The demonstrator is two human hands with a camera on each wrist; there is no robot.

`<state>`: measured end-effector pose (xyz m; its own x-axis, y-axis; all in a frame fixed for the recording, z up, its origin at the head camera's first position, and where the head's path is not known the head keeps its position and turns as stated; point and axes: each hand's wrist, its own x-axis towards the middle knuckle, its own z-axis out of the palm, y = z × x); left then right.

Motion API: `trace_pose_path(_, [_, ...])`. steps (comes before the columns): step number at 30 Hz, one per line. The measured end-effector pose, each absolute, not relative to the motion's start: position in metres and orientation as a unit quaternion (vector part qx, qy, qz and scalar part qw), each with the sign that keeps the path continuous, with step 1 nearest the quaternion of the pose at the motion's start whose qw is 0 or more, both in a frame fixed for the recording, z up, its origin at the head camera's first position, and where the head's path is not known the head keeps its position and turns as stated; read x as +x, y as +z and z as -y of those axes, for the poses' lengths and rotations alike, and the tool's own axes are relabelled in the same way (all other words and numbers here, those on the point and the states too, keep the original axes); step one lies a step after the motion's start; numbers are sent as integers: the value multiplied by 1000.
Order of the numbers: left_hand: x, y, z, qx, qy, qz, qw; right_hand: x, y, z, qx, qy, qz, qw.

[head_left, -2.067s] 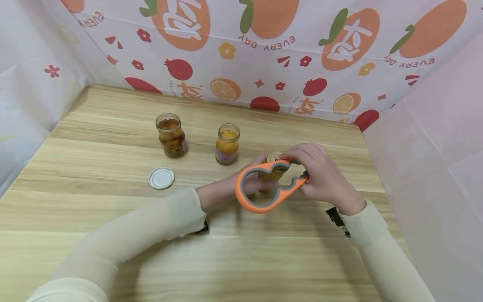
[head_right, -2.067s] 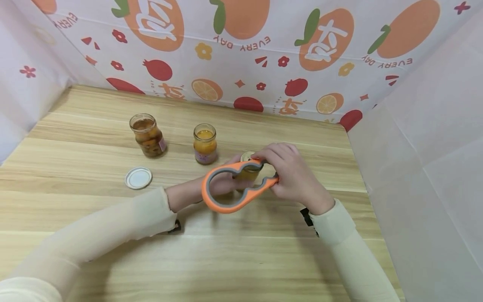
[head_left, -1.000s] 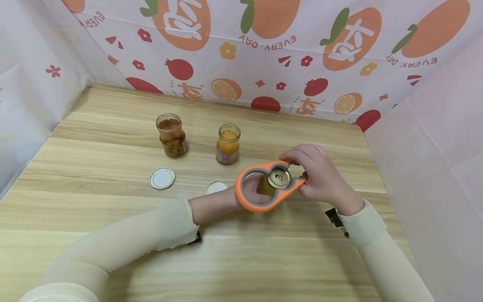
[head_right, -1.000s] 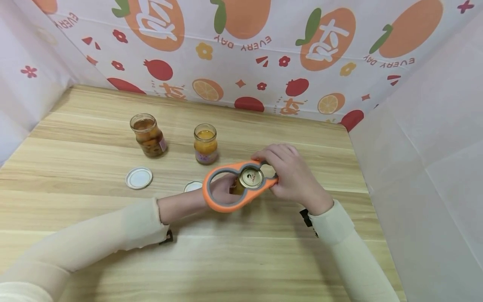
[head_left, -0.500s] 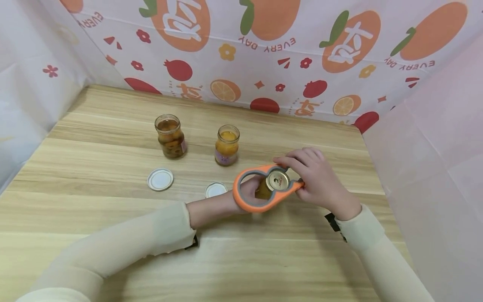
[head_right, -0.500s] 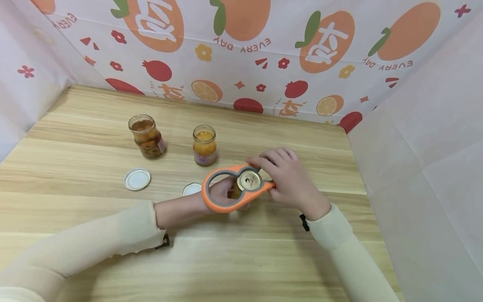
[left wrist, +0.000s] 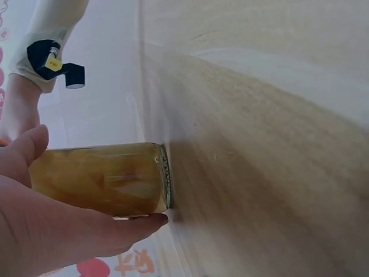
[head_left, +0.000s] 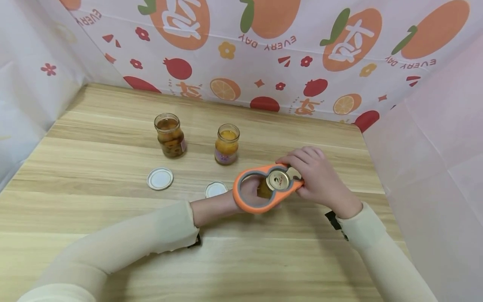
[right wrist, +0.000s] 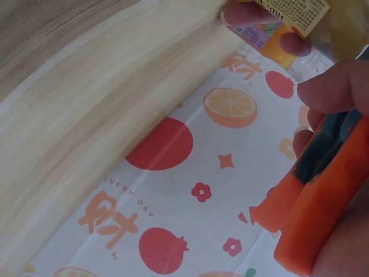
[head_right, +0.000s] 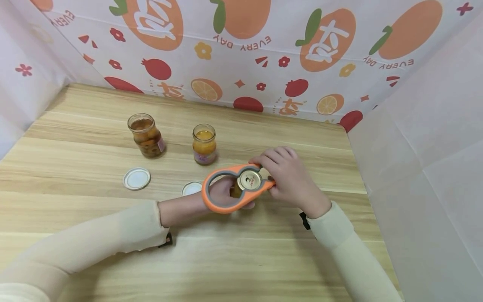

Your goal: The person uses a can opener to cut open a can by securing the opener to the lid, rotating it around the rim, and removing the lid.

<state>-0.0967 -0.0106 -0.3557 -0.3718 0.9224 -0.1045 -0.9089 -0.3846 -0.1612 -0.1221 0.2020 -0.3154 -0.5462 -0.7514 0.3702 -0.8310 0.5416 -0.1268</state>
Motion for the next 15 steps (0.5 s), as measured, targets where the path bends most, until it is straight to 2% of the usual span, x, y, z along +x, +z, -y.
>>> trace_pose_path(2, [-100,-354,10,-260,768,155,564,-123,-316,-202,454,146,868,137])
trace_pose_path(3, [-101,-354,9,-277,756,161,571,-123,-316,-202,453,147,869,136])
trace_pose_path(15, [-105,-364,8,-215,726,207,620,-126,-314,-202,451,154,869,134])
